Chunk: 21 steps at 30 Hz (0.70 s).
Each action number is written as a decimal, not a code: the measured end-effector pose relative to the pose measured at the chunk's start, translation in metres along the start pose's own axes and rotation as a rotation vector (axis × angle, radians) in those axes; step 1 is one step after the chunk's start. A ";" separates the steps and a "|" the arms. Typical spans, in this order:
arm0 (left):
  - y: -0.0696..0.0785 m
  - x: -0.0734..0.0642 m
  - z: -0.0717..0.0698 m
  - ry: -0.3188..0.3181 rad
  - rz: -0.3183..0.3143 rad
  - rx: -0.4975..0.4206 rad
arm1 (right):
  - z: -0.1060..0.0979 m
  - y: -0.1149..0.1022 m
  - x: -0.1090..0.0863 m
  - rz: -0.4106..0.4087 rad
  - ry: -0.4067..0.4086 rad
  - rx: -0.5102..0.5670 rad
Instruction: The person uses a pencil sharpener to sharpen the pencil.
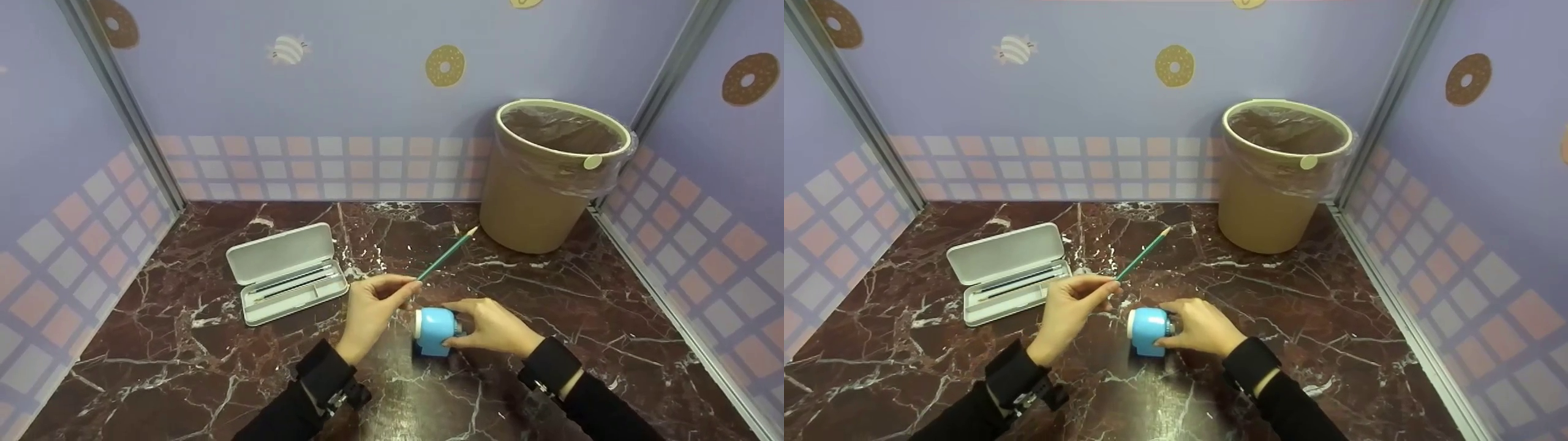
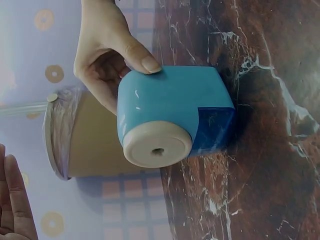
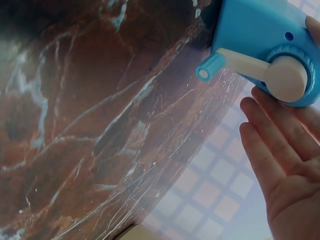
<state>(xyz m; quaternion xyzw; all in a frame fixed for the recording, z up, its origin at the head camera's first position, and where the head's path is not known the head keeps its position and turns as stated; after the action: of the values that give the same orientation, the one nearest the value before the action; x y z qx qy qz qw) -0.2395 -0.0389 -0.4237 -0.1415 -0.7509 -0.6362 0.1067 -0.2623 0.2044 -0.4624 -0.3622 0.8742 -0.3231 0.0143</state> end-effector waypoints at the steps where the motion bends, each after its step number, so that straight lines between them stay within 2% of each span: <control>1: 0.000 0.000 0.001 -0.001 0.002 -0.004 | 0.000 0.000 0.000 0.003 0.002 0.008; 6: -0.001 0.001 0.003 -0.012 0.006 -0.033 | 0.000 -0.002 -0.002 0.029 0.027 0.051; 9: -0.001 0.000 0.003 -0.015 0.000 -0.044 | -0.003 -0.007 -0.004 0.047 0.090 0.114; 11: -0.002 0.000 0.003 -0.013 -0.005 -0.041 | -0.005 -0.012 -0.005 0.047 0.161 0.175; 17: -0.004 -0.001 0.004 -0.009 -0.029 -0.034 | -0.005 -0.037 0.001 -0.022 0.452 0.347; 21: -0.004 -0.002 0.005 -0.002 -0.036 -0.020 | -0.003 -0.053 0.006 0.015 0.579 0.509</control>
<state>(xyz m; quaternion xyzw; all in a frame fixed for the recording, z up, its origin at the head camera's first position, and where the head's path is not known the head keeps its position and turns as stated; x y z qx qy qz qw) -0.2392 -0.0343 -0.4292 -0.1294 -0.7470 -0.6455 0.0931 -0.2346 0.1738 -0.4284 -0.2343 0.7364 -0.6188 -0.1413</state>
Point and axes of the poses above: each hand's wrist, its own x-axis towards the middle knuckle, its own z-axis out of the palm, y = z × x, the point moved 1 cm from there along x, towards the middle knuckle, and after that the axes turned 12 degrees about x, right-handed, at the moved point
